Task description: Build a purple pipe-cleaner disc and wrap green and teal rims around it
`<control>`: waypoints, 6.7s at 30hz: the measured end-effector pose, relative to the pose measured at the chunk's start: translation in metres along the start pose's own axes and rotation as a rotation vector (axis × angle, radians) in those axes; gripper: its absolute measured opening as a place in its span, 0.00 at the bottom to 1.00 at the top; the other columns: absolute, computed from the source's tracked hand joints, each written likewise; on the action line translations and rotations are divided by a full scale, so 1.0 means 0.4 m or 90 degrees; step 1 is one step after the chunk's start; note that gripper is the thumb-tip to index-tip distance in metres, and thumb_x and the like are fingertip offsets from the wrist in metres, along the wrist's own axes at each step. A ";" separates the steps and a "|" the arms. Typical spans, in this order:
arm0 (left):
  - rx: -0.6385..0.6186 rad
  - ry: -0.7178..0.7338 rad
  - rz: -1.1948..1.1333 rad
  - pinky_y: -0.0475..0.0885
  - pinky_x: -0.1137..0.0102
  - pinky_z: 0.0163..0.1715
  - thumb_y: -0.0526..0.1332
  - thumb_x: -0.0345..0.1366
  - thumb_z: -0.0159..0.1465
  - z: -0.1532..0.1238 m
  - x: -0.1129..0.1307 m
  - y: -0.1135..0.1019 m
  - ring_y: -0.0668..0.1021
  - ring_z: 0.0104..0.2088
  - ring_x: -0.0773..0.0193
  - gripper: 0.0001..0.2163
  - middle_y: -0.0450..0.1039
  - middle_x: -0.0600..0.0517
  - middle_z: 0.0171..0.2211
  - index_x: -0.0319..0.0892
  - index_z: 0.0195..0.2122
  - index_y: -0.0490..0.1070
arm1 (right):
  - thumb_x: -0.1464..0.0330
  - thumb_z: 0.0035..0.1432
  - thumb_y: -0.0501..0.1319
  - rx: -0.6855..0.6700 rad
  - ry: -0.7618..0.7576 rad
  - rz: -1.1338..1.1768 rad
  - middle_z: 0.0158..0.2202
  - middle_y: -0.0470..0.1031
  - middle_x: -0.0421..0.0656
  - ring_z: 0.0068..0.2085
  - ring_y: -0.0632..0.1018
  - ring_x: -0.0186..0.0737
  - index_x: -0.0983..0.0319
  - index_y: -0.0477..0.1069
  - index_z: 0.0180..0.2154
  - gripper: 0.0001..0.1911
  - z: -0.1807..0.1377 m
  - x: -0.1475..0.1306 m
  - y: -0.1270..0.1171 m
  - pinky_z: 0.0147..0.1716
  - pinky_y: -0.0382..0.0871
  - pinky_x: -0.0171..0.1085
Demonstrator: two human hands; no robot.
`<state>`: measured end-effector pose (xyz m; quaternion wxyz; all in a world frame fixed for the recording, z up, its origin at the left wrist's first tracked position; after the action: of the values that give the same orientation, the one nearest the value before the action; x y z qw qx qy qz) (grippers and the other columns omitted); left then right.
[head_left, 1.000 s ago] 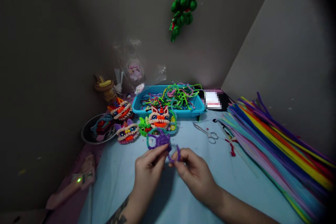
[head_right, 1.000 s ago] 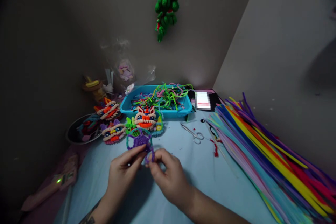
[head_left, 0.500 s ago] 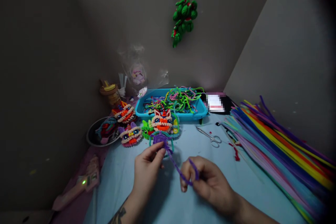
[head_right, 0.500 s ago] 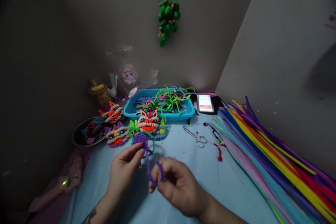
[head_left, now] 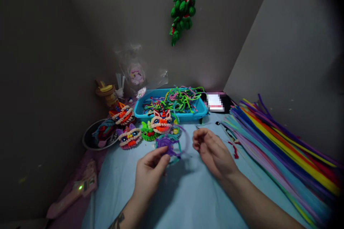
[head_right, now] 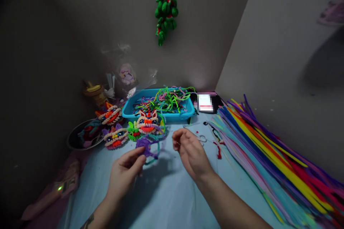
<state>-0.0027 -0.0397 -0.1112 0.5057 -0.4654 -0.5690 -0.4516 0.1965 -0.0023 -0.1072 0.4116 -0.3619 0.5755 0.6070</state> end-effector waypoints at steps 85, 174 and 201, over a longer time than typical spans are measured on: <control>-0.147 0.035 0.063 0.64 0.71 0.30 0.66 0.35 0.52 0.001 -0.018 0.049 0.69 0.27 0.66 0.06 0.69 0.51 0.26 0.38 0.25 0.73 | 0.59 0.58 0.60 0.010 0.008 -0.051 0.51 0.67 0.45 0.54 0.67 0.44 0.59 0.75 0.38 0.12 -0.068 0.099 0.086 0.57 0.57 0.45; -0.101 -0.043 -0.173 0.72 0.75 0.28 0.70 0.33 0.51 0.007 -0.008 0.027 0.77 0.27 0.69 0.31 0.75 0.53 0.32 0.43 0.54 0.58 | 0.59 0.48 0.66 -0.021 -0.002 -0.198 0.47 0.66 0.47 0.50 0.70 0.46 0.59 0.72 0.28 0.11 -0.073 0.078 0.083 0.45 0.67 0.39; -0.163 -0.028 -0.109 0.69 0.65 0.49 0.69 0.36 0.51 0.008 -0.022 0.041 0.76 0.48 0.57 0.33 0.70 0.42 0.55 0.40 0.59 0.63 | 0.55 0.53 0.61 -0.061 0.037 -0.304 0.47 0.66 0.48 0.46 0.71 0.46 0.61 0.69 0.23 0.16 -0.060 0.091 0.079 0.44 0.65 0.41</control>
<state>0.0137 -0.0347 -0.1196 0.3891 -0.4856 -0.5551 -0.5520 0.1524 -0.0230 -0.1297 0.5089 -0.5239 0.4560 0.5085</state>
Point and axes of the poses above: each hand's wrist, its own z-axis towards the middle knuckle, its own y-axis out of the palm, x = y × z, the point moved 5 cm from there along z, towards the middle knuckle
